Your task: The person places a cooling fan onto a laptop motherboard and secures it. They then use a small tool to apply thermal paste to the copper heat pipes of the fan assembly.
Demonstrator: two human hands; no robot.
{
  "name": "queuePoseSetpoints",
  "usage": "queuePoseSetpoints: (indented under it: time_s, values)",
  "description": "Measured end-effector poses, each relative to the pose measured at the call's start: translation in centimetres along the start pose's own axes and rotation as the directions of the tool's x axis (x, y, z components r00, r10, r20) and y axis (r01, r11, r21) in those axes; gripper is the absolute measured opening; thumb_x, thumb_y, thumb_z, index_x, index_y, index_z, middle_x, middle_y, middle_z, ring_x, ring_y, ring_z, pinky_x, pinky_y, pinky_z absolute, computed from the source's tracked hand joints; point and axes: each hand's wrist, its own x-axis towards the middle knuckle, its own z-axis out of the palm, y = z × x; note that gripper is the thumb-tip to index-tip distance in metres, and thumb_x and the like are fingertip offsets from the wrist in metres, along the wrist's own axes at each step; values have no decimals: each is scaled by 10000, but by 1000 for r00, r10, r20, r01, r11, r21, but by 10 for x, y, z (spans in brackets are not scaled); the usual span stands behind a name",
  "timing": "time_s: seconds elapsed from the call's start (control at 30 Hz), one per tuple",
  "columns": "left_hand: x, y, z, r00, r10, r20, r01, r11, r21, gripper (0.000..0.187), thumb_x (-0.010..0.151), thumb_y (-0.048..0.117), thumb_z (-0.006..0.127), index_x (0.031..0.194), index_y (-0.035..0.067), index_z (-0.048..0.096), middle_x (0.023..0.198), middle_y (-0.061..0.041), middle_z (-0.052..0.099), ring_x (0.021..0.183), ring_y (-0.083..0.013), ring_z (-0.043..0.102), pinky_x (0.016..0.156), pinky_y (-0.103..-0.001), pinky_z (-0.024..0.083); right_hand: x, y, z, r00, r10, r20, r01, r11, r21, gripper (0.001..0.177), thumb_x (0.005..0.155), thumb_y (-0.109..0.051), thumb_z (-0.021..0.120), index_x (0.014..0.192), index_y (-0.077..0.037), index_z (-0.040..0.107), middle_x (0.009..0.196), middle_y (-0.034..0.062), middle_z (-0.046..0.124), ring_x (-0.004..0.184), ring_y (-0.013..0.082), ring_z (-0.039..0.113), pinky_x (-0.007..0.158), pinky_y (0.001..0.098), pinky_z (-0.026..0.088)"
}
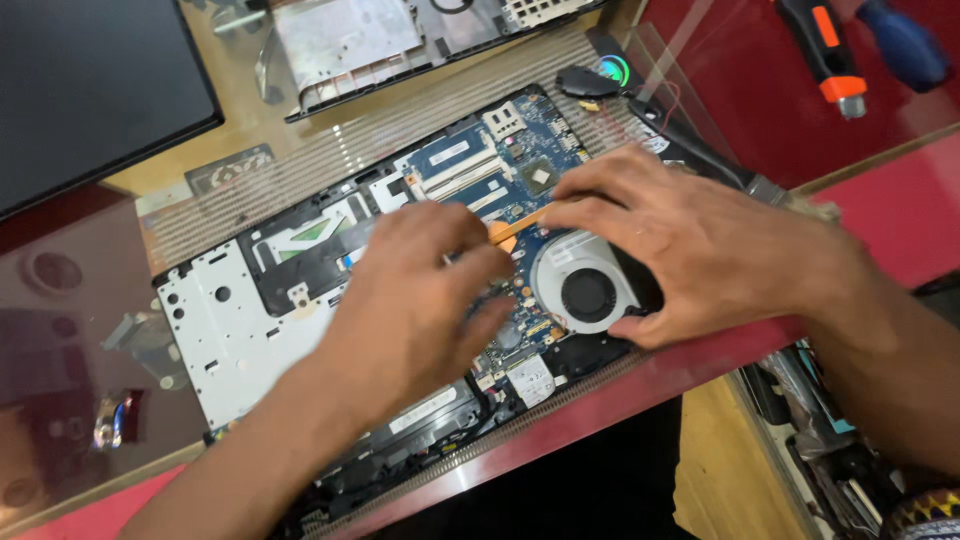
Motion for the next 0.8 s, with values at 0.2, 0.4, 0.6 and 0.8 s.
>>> queuePoseSetpoints:
  time_s: [0.2, 0.4, 0.6, 0.8]
  values:
    - [4, 13, 22, 994, 55, 98, -57, 998, 21, 190, 863, 239, 798, 957, 97, 712, 1018, -96, 634, 973, -331, 585, 863, -485, 443, -6, -2, 2, 998, 24, -50, -25, 999, -24, 1100, 583, -450, 965, 1504, -110, 467, 1443, 145, 473, 1366, 357, 428, 1057, 538, 448]
    - [4, 18, 31, 995, 80, 53, -80, 997, -20, 135, 995, 171, 674, 877, 103, 675, 933, -69, 579, 874, -300, 538, 744, -447, 411, -5, 0, 2, 998, 61, -13, -62, 997, -40, 1090, 583, -486, 966, 1485, -122, 471, 1477, 150, 468, 1392, 361, 424, 1012, 541, 480]
    - [2, 19, 29, 996, 80, 36, -78, 995, -55, 99, 998, 127, 674, 905, 92, 665, 925, -74, 570, 859, -309, 506, 698, -441, 386, -1, 4, 4, 999, 46, 10, -45, 998, -49, 1149, 573, -492, 992, 1509, -121, 439, 1491, 153, 463, 1380, 353, 444, 1015, 531, 477]
    - [-1, 17, 28, 998, 61, 34, -57, 992, -117, 77, 990, 82, 662, 927, 106, 700, 940, -65, 582, 877, -297, 531, 682, -432, 401, 2, 1, 3, 998, 57, 31, -56, 998, -24, 1137, 589, -461, 991, 1508, -80, 442, 1494, 169, 481, 1419, 343, 399, 1092, 509, 406]
